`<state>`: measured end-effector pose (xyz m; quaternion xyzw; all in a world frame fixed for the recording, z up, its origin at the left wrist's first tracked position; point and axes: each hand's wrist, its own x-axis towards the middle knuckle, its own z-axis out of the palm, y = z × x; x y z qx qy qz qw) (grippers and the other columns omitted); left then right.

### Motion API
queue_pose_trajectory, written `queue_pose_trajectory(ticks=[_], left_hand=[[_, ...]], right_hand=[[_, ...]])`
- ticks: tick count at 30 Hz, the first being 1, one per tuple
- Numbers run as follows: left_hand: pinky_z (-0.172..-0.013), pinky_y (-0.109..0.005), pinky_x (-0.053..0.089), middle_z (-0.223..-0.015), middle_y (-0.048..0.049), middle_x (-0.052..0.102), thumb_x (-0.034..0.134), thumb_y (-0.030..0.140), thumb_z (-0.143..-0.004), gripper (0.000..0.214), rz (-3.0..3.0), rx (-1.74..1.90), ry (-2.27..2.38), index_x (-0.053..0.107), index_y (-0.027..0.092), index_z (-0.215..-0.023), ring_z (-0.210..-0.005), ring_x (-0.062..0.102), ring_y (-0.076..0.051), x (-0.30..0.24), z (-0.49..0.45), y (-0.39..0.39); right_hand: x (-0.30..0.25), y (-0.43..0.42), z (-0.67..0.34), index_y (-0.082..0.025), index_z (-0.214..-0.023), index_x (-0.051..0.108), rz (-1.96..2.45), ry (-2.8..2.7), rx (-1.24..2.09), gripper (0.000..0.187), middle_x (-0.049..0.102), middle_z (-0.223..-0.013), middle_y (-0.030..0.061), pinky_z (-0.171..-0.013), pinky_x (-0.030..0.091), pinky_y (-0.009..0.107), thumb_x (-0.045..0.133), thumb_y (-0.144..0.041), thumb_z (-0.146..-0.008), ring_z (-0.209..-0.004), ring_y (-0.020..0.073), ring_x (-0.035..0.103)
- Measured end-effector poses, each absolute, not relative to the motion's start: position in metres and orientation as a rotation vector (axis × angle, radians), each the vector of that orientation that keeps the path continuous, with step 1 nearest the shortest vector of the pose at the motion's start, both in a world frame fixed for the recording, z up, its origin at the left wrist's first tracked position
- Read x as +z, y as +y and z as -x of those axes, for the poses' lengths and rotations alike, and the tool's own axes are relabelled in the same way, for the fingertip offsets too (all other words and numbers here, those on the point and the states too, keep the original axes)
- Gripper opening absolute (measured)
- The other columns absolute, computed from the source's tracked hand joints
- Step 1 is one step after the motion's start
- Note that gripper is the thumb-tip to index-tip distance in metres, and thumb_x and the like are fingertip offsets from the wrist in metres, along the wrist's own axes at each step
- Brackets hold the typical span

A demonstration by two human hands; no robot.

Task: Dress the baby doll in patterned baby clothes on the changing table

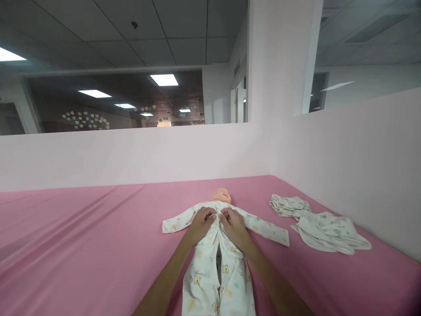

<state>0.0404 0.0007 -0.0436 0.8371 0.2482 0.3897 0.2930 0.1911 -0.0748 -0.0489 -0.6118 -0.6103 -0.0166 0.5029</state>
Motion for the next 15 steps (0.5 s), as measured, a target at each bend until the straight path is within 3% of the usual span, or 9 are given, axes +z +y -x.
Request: queue_pose_trajectory(ticks=[4,15], left_hand=[[-0.077,-0.030,0.042,-0.093,-0.0033,0.058,0.048,0.038,-0.087,0.023,-2.267,1.039,0.683,0.063,0.021,-0.094,-0.085,0.050,-0.017,-0.0427,-0.0400,-0.0002],[-0.079,-0.031,0.041,-0.095,-0.0034,0.058,0.047,0.036,-0.087,0.022,-2.288,1.056,0.729,0.063,0.022,-0.094,-0.085,0.051,-0.018,-0.0387,-0.0401,-0.0073]], right_hand=[[-0.0485,-0.0752,-0.1920,-0.019,-0.090,0.061,1.484,-1.503,-0.072,0.021,0.061,-0.073,0.0013,-0.075,0.038,0.031,0.047,-0.034,-0.086,-0.079,0.0194,0.054],[-0.0477,-0.0747,-0.1889,-0.019,-0.075,0.055,1.481,-1.458,-0.108,0.014,0.054,-0.066,-0.0004,-0.068,0.035,0.028,0.044,-0.026,-0.082,-0.071,0.0174,0.050]])
